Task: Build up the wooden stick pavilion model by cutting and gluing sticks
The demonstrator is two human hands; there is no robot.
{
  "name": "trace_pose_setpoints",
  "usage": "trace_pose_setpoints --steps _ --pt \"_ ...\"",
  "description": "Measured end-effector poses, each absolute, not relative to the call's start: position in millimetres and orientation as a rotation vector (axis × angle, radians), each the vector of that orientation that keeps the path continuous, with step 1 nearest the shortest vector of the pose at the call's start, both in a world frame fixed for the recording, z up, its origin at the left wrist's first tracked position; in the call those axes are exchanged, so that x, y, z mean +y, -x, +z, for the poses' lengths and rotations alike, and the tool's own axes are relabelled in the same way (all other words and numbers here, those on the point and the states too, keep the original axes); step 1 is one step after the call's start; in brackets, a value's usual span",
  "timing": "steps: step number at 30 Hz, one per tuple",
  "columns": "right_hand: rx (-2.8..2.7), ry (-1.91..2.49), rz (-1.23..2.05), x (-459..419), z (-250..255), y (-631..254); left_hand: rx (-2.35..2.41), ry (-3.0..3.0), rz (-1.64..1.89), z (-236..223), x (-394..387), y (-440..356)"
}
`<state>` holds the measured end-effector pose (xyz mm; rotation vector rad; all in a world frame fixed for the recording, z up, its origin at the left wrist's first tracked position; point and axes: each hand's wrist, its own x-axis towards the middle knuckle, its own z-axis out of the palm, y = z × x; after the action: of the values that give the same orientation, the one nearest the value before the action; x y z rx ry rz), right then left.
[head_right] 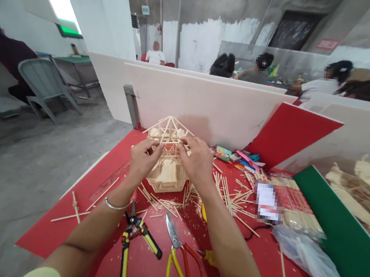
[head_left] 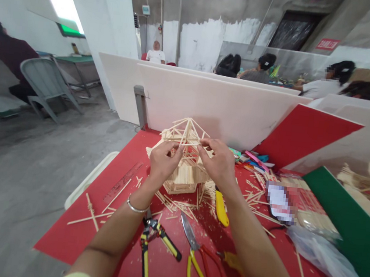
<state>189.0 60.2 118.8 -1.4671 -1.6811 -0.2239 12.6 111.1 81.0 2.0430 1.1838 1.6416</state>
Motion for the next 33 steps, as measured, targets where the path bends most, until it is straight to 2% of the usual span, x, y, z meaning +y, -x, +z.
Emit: trace_pose_setpoints --steps 25,33 --pt "-1.73 1.509 -0.282 54.8 121.3 -191.5 1.172 -2.064 1.651 89.4 105.8 -10.1" --pt "-1.72 1.661 -0.311 -7.1 140.6 -204.5 1.215 -2.099 1.791 110.1 72.8 26.5"
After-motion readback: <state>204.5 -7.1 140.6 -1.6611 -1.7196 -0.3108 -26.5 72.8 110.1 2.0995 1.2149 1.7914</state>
